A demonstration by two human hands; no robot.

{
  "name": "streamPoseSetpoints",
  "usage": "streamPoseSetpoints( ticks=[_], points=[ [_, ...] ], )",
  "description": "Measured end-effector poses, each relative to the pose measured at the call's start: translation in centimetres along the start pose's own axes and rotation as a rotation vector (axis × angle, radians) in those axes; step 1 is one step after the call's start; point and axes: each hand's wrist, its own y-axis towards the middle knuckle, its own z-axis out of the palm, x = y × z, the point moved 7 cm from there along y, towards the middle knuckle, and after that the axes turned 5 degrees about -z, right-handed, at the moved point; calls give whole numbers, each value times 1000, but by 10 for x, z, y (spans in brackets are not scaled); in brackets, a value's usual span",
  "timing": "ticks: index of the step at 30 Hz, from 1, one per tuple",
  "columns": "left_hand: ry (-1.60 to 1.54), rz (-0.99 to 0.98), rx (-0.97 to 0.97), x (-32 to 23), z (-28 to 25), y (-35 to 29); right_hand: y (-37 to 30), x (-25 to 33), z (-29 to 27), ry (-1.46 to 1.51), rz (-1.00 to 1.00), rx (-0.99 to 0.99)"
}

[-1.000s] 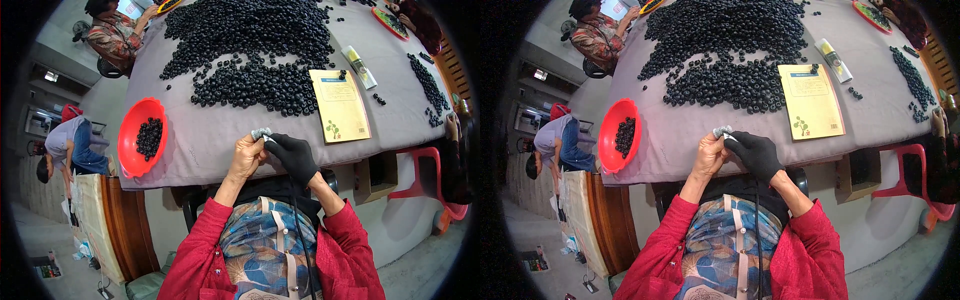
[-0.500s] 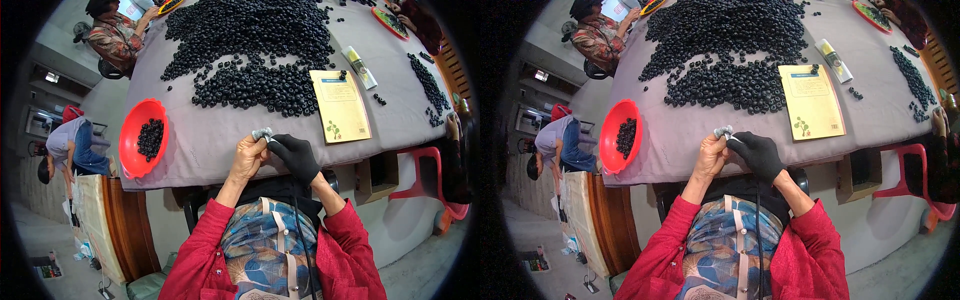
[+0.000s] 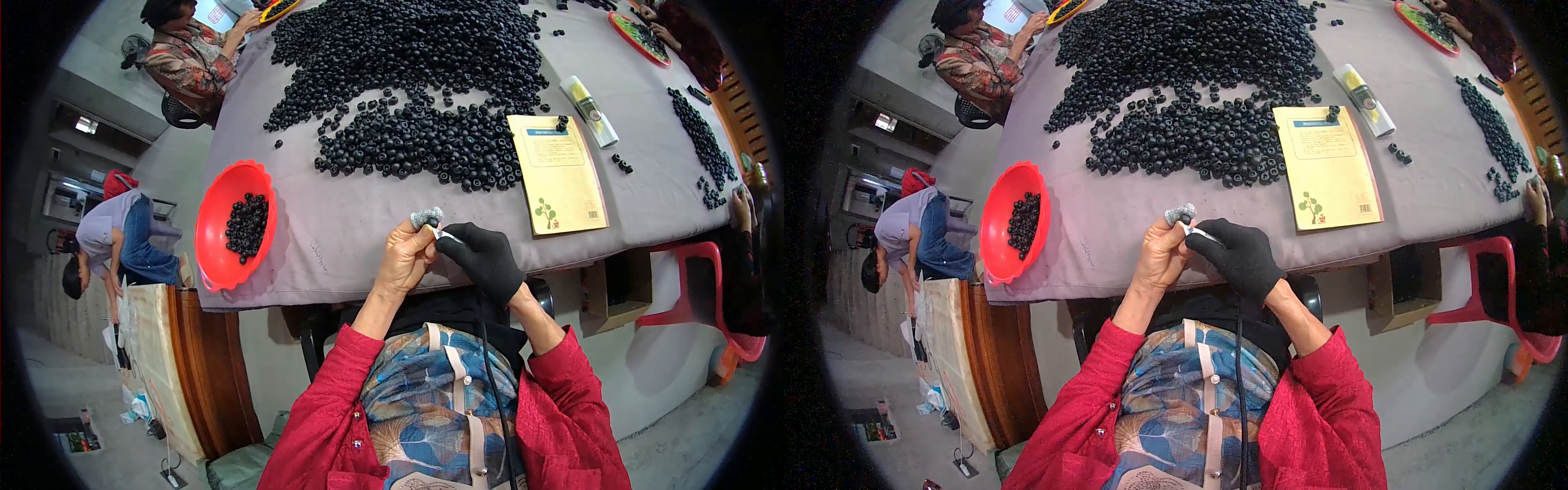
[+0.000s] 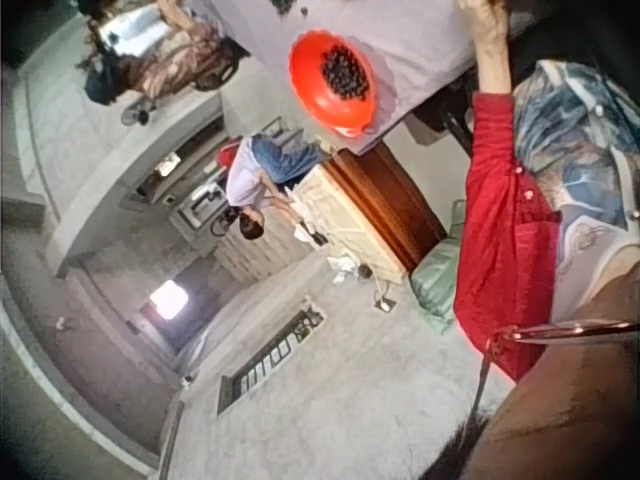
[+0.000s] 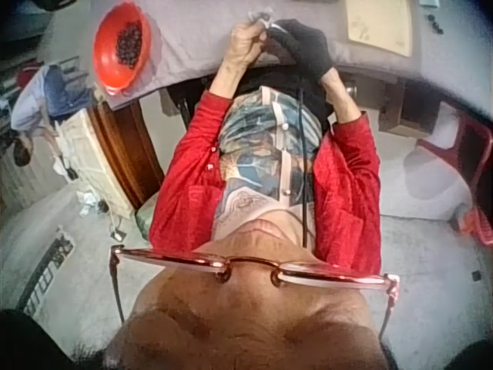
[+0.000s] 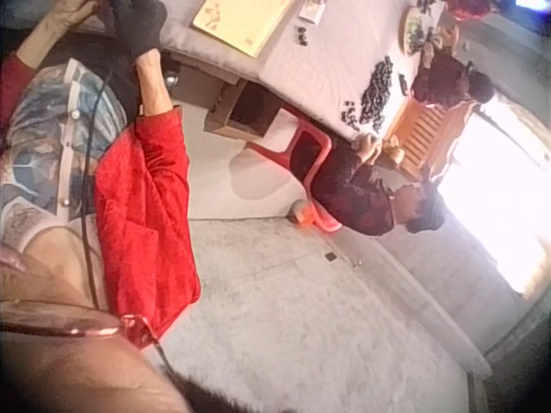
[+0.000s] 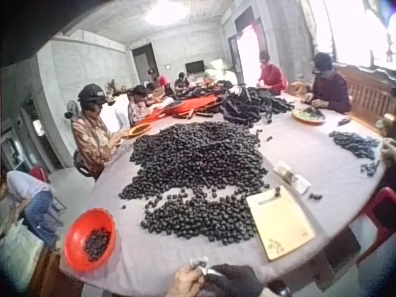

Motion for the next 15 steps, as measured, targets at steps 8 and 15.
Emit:
streamPoseSetpoints(
  ticks=[8,15],
  points=[
    [-12,23,27,-1,4,0,-1,-4,1,89,-62,-43],
    [-22,34,31,-2,5,0,1,-6,2,9,-67,-111]
  ],
)
